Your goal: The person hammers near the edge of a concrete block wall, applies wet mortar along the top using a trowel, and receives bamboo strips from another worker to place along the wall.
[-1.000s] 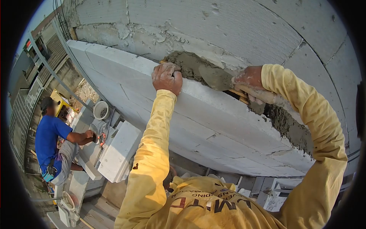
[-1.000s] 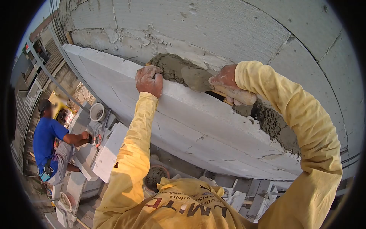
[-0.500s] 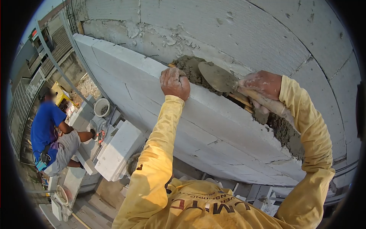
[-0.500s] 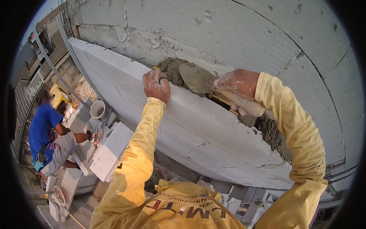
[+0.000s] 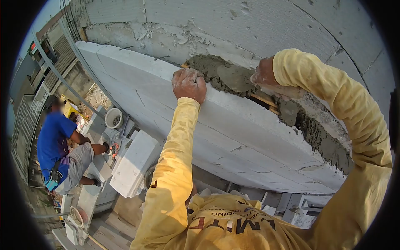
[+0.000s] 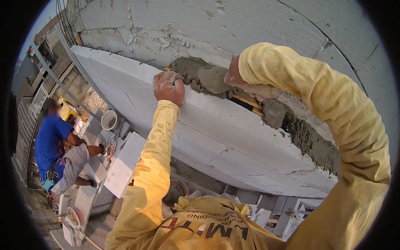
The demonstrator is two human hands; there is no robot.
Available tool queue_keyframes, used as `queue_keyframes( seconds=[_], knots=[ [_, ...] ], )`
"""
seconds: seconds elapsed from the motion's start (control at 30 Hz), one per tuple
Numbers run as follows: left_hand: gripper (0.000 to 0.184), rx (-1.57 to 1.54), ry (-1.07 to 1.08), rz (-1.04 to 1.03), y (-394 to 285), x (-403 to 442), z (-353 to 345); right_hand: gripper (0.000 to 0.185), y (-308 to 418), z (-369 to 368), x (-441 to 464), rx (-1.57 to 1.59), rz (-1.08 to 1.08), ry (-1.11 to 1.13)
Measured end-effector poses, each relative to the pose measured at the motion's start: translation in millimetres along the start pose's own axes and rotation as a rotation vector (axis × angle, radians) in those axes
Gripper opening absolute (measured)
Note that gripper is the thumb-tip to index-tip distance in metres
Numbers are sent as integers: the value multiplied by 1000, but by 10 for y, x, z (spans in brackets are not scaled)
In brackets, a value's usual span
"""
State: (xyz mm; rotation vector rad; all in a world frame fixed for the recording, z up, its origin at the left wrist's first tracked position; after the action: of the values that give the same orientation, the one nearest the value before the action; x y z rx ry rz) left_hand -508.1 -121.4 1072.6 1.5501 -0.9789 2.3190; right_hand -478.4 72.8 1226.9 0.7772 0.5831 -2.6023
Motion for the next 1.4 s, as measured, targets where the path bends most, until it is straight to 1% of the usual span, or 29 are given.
queue_keyframes(
  seconds=[0.13, 0.23, 0.27, 0.33, 0.43, 0.47, 0.53, 0.6, 0.67, 0.73, 0.83, 0.87, 0.93, 1.0, 1.07, 1.13, 1.17, 1.23, 1.27, 1.3, 1.33, 1.4],
  knots=[
    [12, -14, 33, 34, -7, -2, -5, 41, -14, -242, -543, 443, -147, -2],
    [12, -40, 11, 56, -30, 1, 13, 44, -26, -507, -819, 698, -241, 17],
    [12, -39, -13, 20, -48, 7, 31, 45, -43, -591, -873, 767, -268, 26],
    [12, -51, -42, 25, -40, -13, 29, 46, -120, -790, -931, 869, -302, 84],
    [12, -65, -55, 19, -31, -3, 39, 47, -310, -951, -1072, 969, -316, 70],
    [12, -68, -53, 20, -35, -9, 37, 46, -391, -967, -1115, 984, -273, 30],
    [12, -68, -54, 9, -16, -7, 20, 47, -418, -942, -1091, 885, -154, -57],
    [12, -57, -33, 0, -7, -37, 25, 48, -205, -834, -938, 657, -6, -149],
    [12, -41, -16, -6, -12, -12, 13, 54, 55, -632, -874, 565, -145, -91],
    [12, -36, -30, 8, -14, -5, 4, 55, -11, -796, -486, 219, 14, -230],
    [12, -10, 7, 24, -27, -35, 26, 55, -65, -825, -662, 445, -164, -96],
    [12, 1, 16, 22, -36, -3, 30, 55, -127, -871, -727, 443, -186, -101],
    [13, 7, 11, 50, -16, 2, 18, 53, -206, -949, -893, 586, -293, -40],
    [15, -37, 9, 80, 3, -6, 27, 62, -264, -1169, -881, 628, -204, 22],
    [16, -137, 8, 120, 105, -18, 67, 68, -318, -1457, -920, 625, -91, -20],
    [17, -720, -21, 468, 315, -47, 195, 71, -338, -1760, -1017, 638, -17, -89],
    [17, -779, -89, 531, 271, -107, 394, 69, -303, -1804, -1137, 712, -7, -75],
    [18, -840, -187, 564, 348, -487, 809, 65, -231, -1893, -1382, 860, 10, -47],
    [17, -775, -221, 604, 400, -812, 1016, 62, -178, -1986, -1503, 983, -17, 43],
    [16, -713, -243, 772, 500, -1265, 1190, 59, -113, -2108, -1530, 1070, 7, 80],
    [17, -669, -227, 842, 721, -1873, 1313, 57, -47, -2232, -1560, 1156, 27, 119],
    [21, -422, -69, 1166, 825, -3164, 1681, 53, 159, -2528, -1520, 1257, 184, 141]
  ],
)
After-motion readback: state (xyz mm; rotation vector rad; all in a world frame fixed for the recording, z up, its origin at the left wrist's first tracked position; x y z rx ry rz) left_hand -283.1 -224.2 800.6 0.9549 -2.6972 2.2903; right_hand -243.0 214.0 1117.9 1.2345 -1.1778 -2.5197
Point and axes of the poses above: each hand's wrist, its own x-axis towards the middle knuckle, its own z-axis out of the back of the hand, y = z × x, the point moved 5 cm from there along x, towards the middle knuckle, and after that the axes turned 2 degrees about y, right-handed, at the moved point
